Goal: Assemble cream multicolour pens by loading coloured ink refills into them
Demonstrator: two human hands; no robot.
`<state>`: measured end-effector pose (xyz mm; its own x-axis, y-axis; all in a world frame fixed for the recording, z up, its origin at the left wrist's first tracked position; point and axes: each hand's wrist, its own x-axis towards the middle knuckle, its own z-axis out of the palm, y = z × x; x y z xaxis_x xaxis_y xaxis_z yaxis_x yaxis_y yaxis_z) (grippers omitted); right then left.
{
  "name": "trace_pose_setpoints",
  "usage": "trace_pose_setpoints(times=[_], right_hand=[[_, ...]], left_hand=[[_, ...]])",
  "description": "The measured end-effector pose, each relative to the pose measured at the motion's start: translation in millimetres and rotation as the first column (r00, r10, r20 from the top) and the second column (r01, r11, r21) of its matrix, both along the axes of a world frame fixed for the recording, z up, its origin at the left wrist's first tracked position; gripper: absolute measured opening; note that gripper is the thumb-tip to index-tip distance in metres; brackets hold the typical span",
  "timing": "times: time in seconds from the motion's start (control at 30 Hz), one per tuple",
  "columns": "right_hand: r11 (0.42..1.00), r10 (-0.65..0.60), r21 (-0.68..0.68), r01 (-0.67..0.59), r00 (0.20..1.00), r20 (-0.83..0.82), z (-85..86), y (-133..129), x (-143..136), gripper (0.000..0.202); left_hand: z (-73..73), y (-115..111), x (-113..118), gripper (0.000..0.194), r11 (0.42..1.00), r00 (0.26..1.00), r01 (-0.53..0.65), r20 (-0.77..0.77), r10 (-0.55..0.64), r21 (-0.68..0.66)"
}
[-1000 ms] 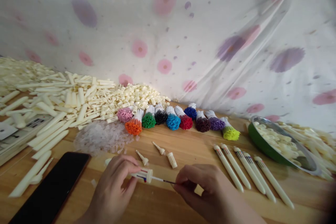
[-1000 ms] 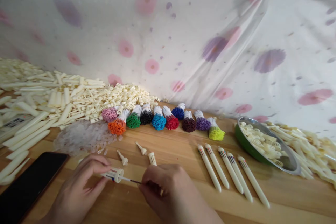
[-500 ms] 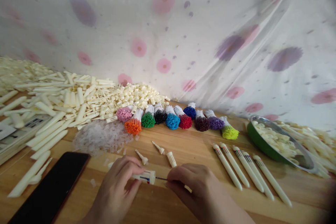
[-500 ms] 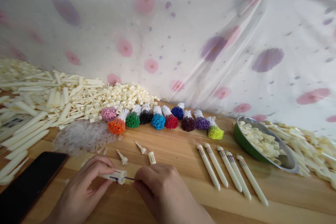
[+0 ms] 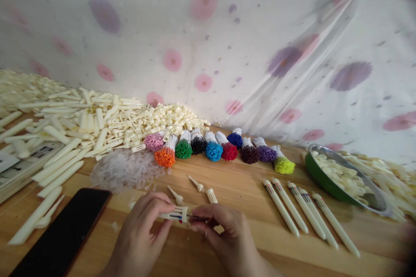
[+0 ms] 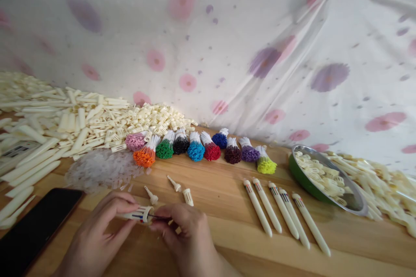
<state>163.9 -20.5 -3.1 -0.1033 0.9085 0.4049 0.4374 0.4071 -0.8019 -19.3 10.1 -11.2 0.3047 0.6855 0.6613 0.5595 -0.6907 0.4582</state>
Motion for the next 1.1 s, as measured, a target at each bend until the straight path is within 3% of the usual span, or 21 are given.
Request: trace_pose_setpoints(times=[0.37, 0.7, 0.9, 1.1], right_hand=[[0.986, -0.014, -0.165, -0.019, 0.98, -0.197, 0.5, 0.1, 2.3, 0.01], [1.0, -0.014, 0.027, 0.014, 1.0, -0.014, 0.7, -2.7, 1.2, 0.016], [0.992, -0.047, 0.115, 0.056, 0.996, -0.081, -19.3, -6.0, -9.6, 0.029], [0.971, -0.194, 0.084, 0.222, 0.947, -0.257, -28.0, -3.0, -24.9, 0.024]], left_hand=[[2.6, 1.1, 0.9, 0.018, 0.999, 1.0, -0.007, 0.013, 0.006, 0.048], [1.0, 0.8, 1.2, 0.02, 0.999, 1.0, -0.012, 0.011, 0.011, 0.049], [-1.2, -0.2, 2.0, 0.02, 0.997, 1.0, -0.018, -0.02, 0.019, 0.081], [7.9, -2.8, 5.9, 0.02, 0.981, 0.997, -0.067, -0.018, 0.071, 0.182]])
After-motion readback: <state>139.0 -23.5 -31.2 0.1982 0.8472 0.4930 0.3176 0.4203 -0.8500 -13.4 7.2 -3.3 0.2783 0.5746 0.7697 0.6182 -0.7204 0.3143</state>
